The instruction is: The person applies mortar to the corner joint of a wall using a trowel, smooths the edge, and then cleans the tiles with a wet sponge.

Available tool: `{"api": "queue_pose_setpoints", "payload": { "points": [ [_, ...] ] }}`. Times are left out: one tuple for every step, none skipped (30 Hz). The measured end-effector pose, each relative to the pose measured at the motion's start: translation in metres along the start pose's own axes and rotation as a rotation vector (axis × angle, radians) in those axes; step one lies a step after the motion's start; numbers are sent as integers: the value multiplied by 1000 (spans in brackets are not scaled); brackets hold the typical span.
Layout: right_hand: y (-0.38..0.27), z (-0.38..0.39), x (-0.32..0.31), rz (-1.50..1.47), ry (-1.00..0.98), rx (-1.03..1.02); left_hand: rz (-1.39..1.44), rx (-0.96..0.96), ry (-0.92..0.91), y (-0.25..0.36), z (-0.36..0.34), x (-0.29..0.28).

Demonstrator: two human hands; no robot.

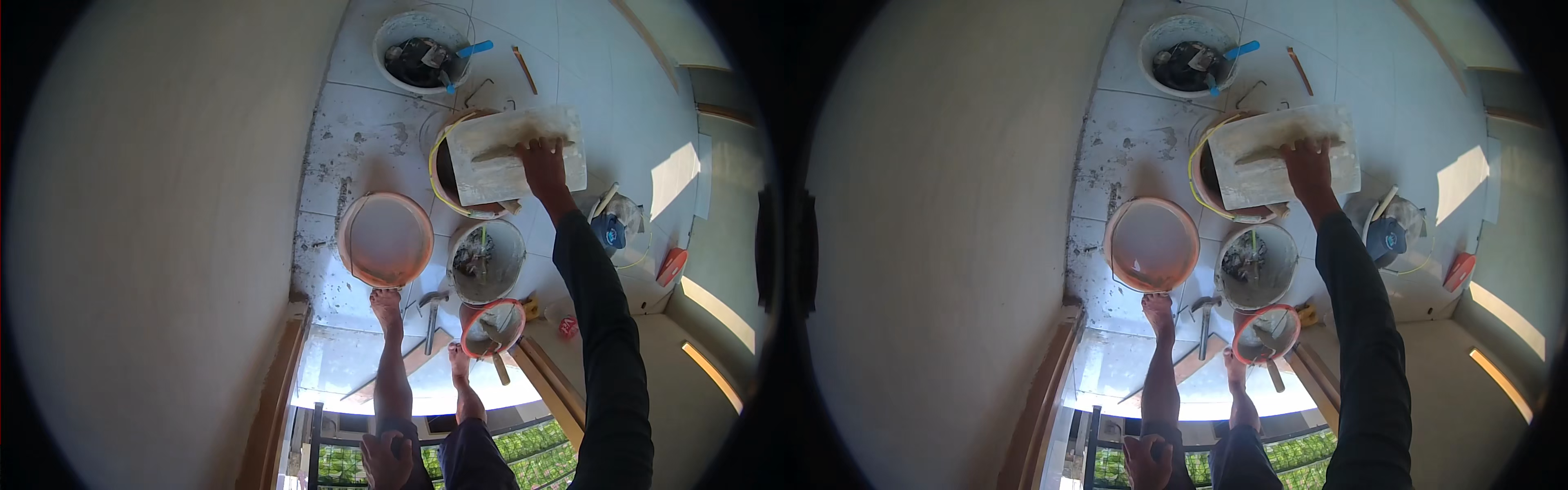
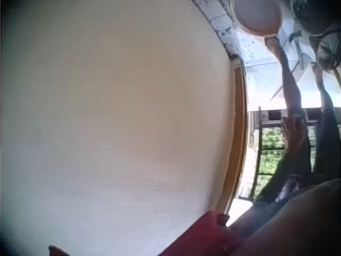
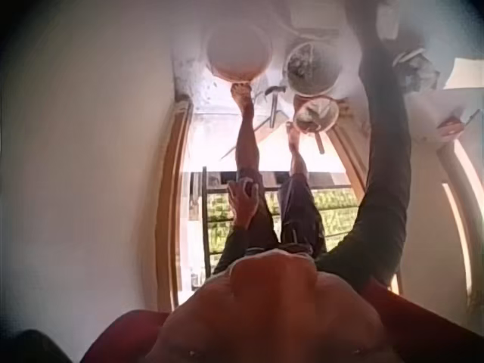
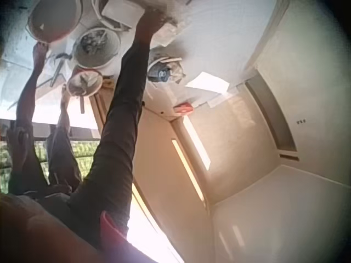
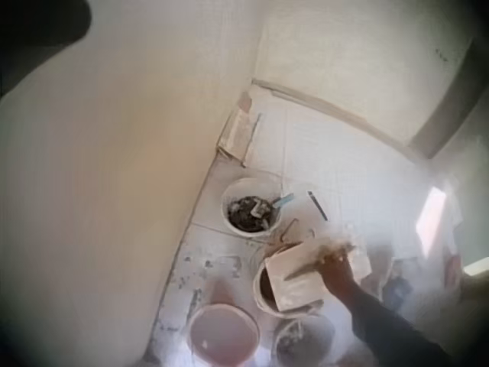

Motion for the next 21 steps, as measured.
{"api": "queue_pose_setpoints", "payload": {
  "points": [
    [15, 7, -10, 23, -39, 73, -52, 86, 74, 0, 6, 5],
    [32, 14, -17, 51, -61, 129, -104, 173, 148, 1, 11, 10],
    [54, 12, -26, 90, -73, 207, -92, 193, 154, -8, -3, 15],
    [74, 23, -30, 109, -109, 250, -19, 161, 178, -12, 5, 19],
    [93, 29, -38, 135, -134, 300, 61, 138, 206, -13, 6, 22],
    [99, 33, -47, 137, -132, 296, 66, 136, 207, -8, 4, 19],
    [106, 38, -55, 18, -202, 362, 25, 130, 210, 0, 1, 13],
    [109, 43, -59, -102, -272, 427, -17, 124, 212, 4, 0, 10],
    [103, 43, -63, -104, -270, 420, -16, 117, 216, 2, 1, 11],
    [93, 44, -66, -269, -305, 439, -67, 157, 243, 0, 2, 14],
    [82, 45, -69, -436, -340, 455, -119, 196, 269, -1, 3, 14],
    [69, 48, -75, -623, -261, 430, -120, 191, 272, -1, 3, 15],
    [49, 47, -81, -756, -278, 423, -82, 175, 282, -1, 1, 15],
    [27, 45, -90, -890, -297, 416, -46, 159, 292, -1, -1, 14],
    [3, 43, -102, -1020, -320, 412, -50, 157, 294, 6, -7, 5],
    [-17, 40, -109, -1127, -277, 405, -43, 115, 138, 17, -18, -3],
    [-41, 33, -110, -1298, -344, 384, -46, 68, -15, 22, -23, -7],
    [-70, 25, -101, -1533, -305, 376, -60, 81, -7, 18, -22, -6],
    [-101, 18, -120, -1734, -401, 395, -69, 80, -10, 20, -23, -8],
    [-124, 11, -129, -1891, -531, 480, -72, 74, -16, 22, -25, -9],
    [-149, -1, -124, -2011, -613, 558, -71, 77, -21, 26, -28, -9]
  ]
}}
Point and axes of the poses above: each hand's wrist, its own z-axis away from the middle knuckle, its own x-axis out of the palm, y = z × x, the point moved 4 cm from there along -z, towards the middle knuckle, and after that the axes turned 11 degrees about x, right-handed, at the moved point
